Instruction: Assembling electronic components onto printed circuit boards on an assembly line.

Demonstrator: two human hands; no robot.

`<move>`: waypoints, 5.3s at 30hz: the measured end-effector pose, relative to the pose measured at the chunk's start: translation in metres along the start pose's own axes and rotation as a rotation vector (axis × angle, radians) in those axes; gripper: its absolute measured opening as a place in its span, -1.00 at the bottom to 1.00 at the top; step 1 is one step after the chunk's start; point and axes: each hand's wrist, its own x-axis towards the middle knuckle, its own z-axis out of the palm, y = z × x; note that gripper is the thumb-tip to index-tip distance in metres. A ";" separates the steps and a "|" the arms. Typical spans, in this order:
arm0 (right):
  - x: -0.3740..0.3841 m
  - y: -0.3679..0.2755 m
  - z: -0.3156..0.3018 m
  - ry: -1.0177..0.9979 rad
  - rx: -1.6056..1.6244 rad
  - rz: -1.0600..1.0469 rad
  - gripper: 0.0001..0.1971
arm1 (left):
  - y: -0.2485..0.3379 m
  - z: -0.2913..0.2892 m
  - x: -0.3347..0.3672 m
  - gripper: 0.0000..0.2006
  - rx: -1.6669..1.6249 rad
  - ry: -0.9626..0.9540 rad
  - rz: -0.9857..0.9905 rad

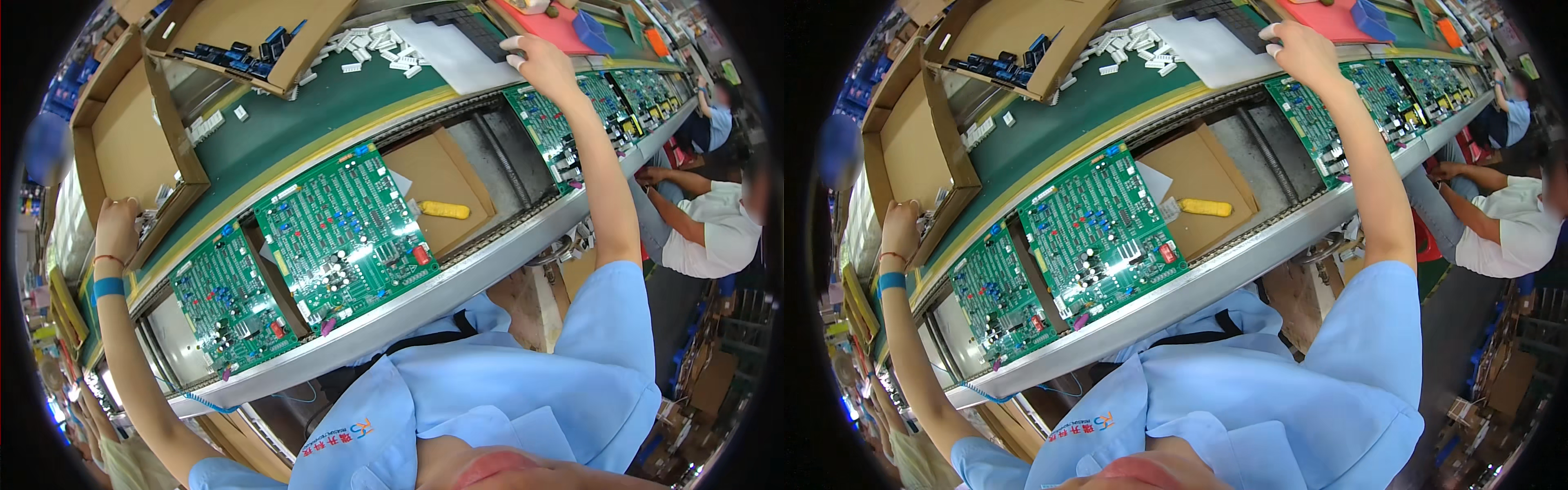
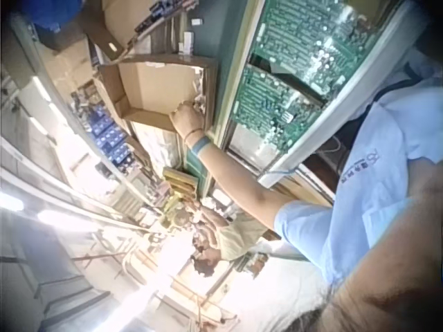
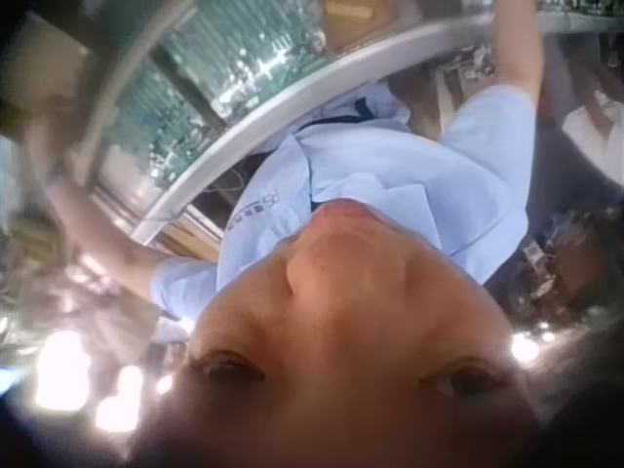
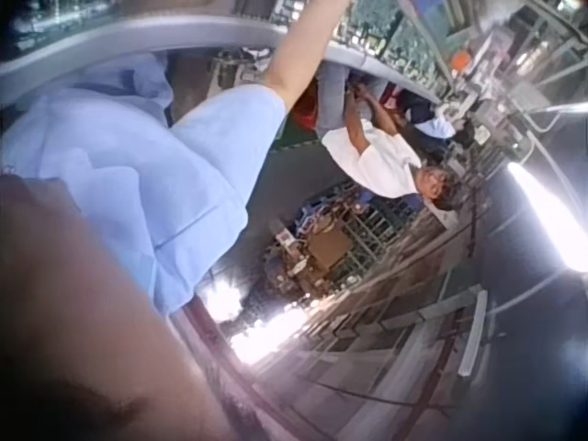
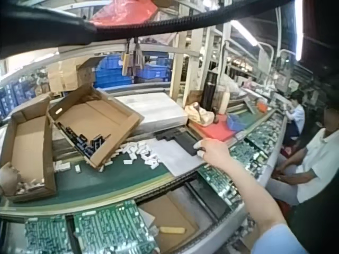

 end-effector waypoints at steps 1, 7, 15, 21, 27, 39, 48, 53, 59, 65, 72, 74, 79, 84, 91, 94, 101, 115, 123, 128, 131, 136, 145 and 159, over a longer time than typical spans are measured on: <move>0.002 0.004 0.003 0.002 -0.005 0.008 -0.73 | 0.005 -0.004 0.001 -0.82 0.000 0.006 0.007; 0.010 0.013 0.029 0.024 -0.013 -0.305 -0.64 | 0.006 0.019 -0.013 -0.88 0.020 0.143 -0.088; 0.042 0.074 0.033 -0.050 0.066 -0.536 -0.68 | 0.006 -0.006 -0.017 -0.78 -0.377 0.328 -0.412; 0.032 0.027 0.028 0.041 0.664 -0.165 -0.70 | -0.007 0.016 -0.039 -0.64 -0.407 0.371 -0.431; -0.075 -0.178 -0.042 -0.420 1.144 -0.302 -0.66 | 0.033 -0.020 -0.051 -0.71 -0.490 0.607 -0.406; -0.154 -0.290 -0.027 -0.227 0.477 -0.876 -0.77 | 0.107 -0.091 -0.087 -0.87 -0.860 0.639 -0.466; -0.158 -0.301 -0.027 -0.171 0.292 -0.977 -0.90 | 0.149 -0.116 -0.111 -0.85 -1.314 0.409 -0.496; -0.159 -0.297 -0.030 -0.186 0.216 -0.984 -0.87 | 0.171 -0.118 -0.111 -0.83 -1.227 0.350 -0.342; -0.136 -0.283 -0.061 -0.262 0.529 -0.792 -0.70 | 0.214 -0.090 -0.116 -0.84 -1.273 0.330 0.041; -0.123 -0.254 -0.053 -0.275 0.733 -0.631 -0.77 | 0.247 -0.080 -0.107 -0.85 -0.948 0.334 0.154; -0.116 -0.229 -0.035 -0.240 0.780 -0.641 -0.76 | 0.253 -0.089 -0.106 -0.84 -0.852 0.355 0.181; -0.115 -0.226 -0.031 -0.224 0.774 -0.659 -0.77 | 0.254 -0.089 -0.105 -0.82 -0.817 0.382 0.199; -0.113 -0.239 -0.047 -0.169 0.686 -0.680 -0.83 | 0.258 -0.092 -0.107 -0.80 -0.772 0.405 0.227; -0.115 -0.237 -0.044 -0.153 0.699 -0.670 -0.84 | 0.263 -0.095 -0.108 -0.79 -0.730 0.434 0.261; -0.108 -0.240 -0.046 -0.190 0.711 -0.613 -0.84 | 0.257 -0.100 -0.104 -0.82 -0.661 0.332 0.255; -0.103 -0.224 -0.023 -0.182 0.775 -0.709 -0.78 | 0.247 -0.101 -0.102 -0.83 -0.669 0.310 0.282; -0.116 -0.226 -0.035 -0.277 0.897 -0.510 -0.73 | 0.173 -0.087 -0.071 -0.81 -0.880 0.589 0.026; -0.111 -0.225 -0.008 -0.123 0.889 -0.611 -0.76 | -0.020 0.035 0.001 -0.76 -0.569 -0.062 -0.245; -0.108 -0.222 -0.001 -0.092 0.894 -0.616 -0.76 | -0.036 0.034 -0.043 -0.71 -1.145 0.443 -0.317; -0.109 -0.230 -0.020 -0.138 0.822 -0.613 -0.76 | 0.055 -0.047 -0.127 -0.73 -0.937 0.380 -0.408; -0.111 -0.232 -0.027 -0.242 0.798 -0.522 -0.72 | 0.091 -0.044 -0.157 -0.73 -1.216 0.368 -0.365; -0.104 -0.262 -0.035 -0.360 0.804 -0.496 -0.71 | 0.107 -0.029 -0.216 -0.86 -0.829 0.376 -0.251; -0.094 -0.315 -0.038 -0.349 0.761 -0.729 -0.70 | 0.131 0.004 -0.223 -0.92 -0.743 0.370 -0.070; -0.093 -0.310 -0.031 -0.376 0.700 -0.749 -0.71 | 0.137 0.005 -0.224 -0.87 -0.657 0.391 -0.057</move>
